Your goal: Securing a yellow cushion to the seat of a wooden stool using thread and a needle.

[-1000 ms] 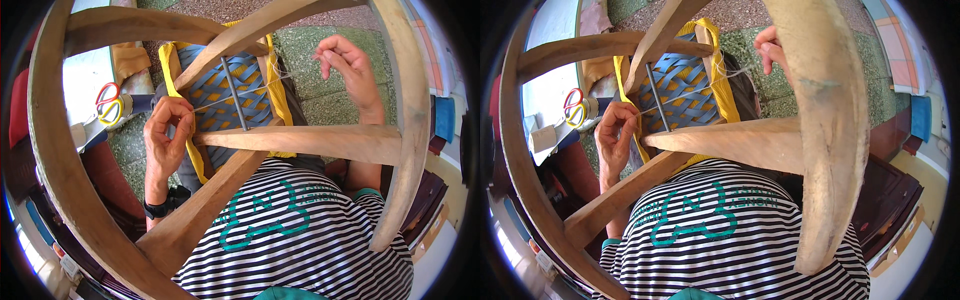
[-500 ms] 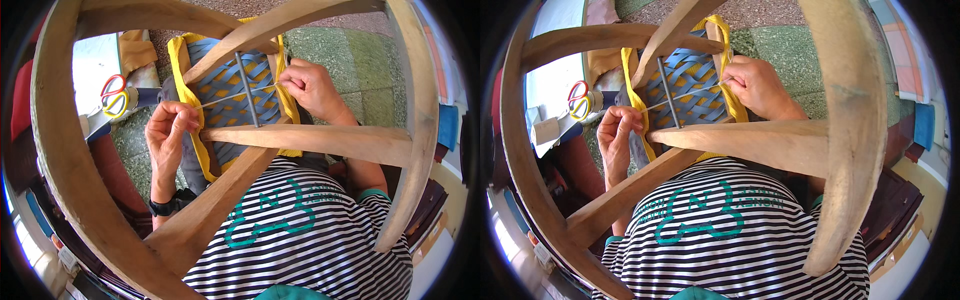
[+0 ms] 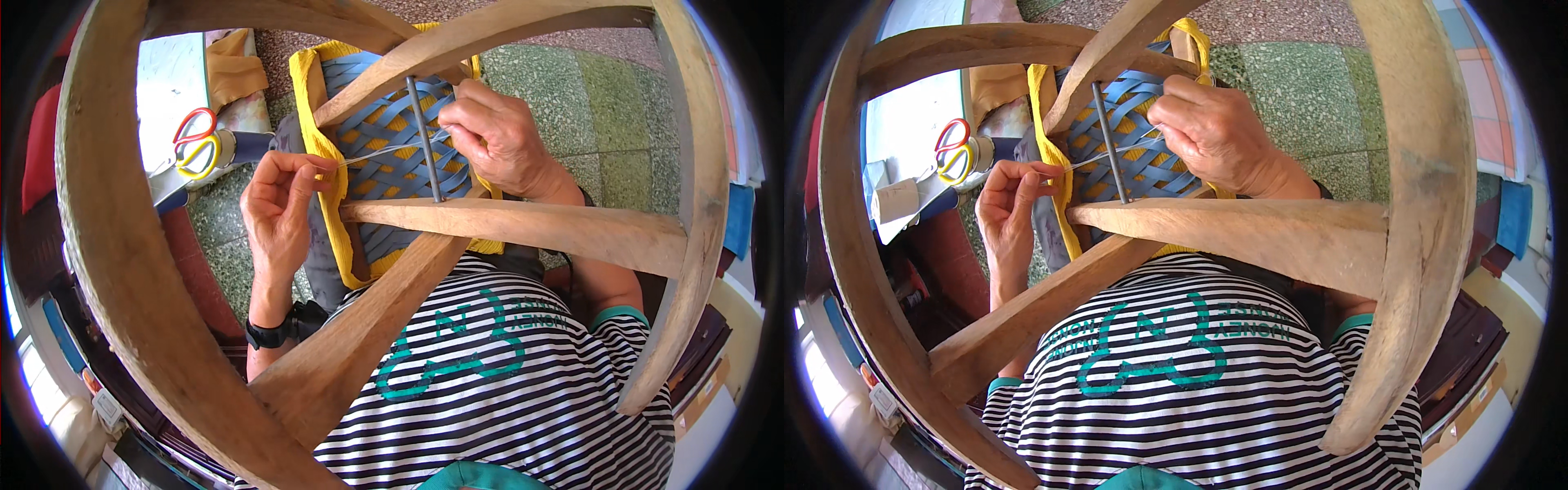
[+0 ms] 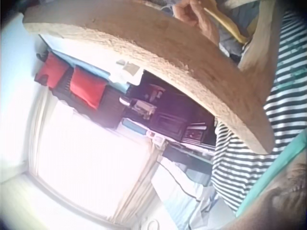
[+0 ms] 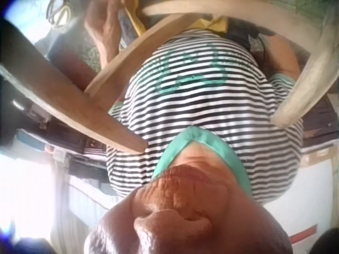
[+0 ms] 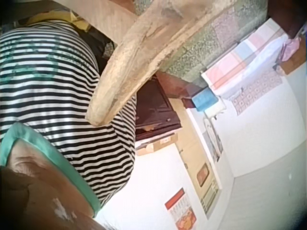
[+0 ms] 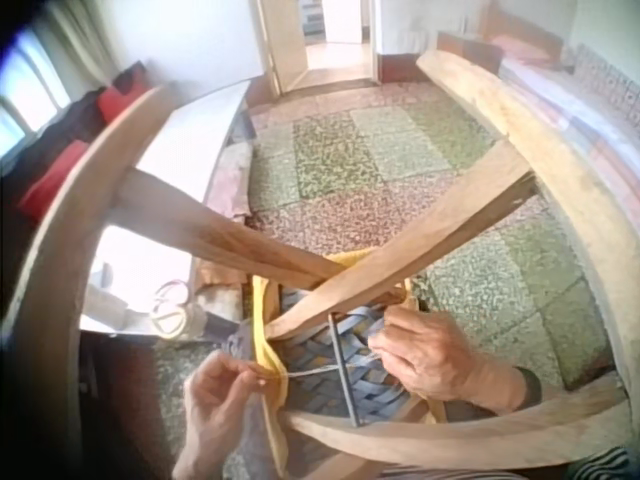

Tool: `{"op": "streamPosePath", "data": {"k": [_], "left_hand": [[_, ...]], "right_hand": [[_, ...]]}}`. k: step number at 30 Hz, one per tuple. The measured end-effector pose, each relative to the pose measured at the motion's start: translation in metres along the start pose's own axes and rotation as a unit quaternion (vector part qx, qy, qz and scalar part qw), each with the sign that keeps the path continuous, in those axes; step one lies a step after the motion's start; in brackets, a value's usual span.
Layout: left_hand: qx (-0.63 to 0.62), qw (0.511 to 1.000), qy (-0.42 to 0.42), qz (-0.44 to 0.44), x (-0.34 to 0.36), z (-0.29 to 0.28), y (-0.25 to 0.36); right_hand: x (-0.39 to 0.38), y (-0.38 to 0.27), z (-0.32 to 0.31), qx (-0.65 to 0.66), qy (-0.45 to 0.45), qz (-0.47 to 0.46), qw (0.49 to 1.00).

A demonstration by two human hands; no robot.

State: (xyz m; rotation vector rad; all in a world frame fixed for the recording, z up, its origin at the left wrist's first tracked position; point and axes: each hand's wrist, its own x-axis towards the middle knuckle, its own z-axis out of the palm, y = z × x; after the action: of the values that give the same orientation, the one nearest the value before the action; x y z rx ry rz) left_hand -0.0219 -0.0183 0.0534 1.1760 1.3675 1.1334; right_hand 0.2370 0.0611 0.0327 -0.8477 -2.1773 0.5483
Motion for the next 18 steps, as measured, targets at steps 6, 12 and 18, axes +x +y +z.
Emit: {"op": "streamPosePath", "data": {"k": [6, 12, 18], "left_hand": [[-0.017, 0.995, -0.095, 0.003, 0.014, 0.006, 0.006], [-0.165, 0.963, -0.198, -0.084, 0.024, 0.034, 0.015], [-0.011, 0.986, -0.16, 0.039, 0.035, 0.035, 0.021]], "right_hand": [[0.008, -0.003, 0.006, 0.043, 0.002, -0.018, 0.999], [0.012, -0.01, 0.023, 0.1, 0.011, -0.056, 0.993], [0.013, -0.009, -0.014, 0.068, 0.044, 0.05, 0.995]]}}
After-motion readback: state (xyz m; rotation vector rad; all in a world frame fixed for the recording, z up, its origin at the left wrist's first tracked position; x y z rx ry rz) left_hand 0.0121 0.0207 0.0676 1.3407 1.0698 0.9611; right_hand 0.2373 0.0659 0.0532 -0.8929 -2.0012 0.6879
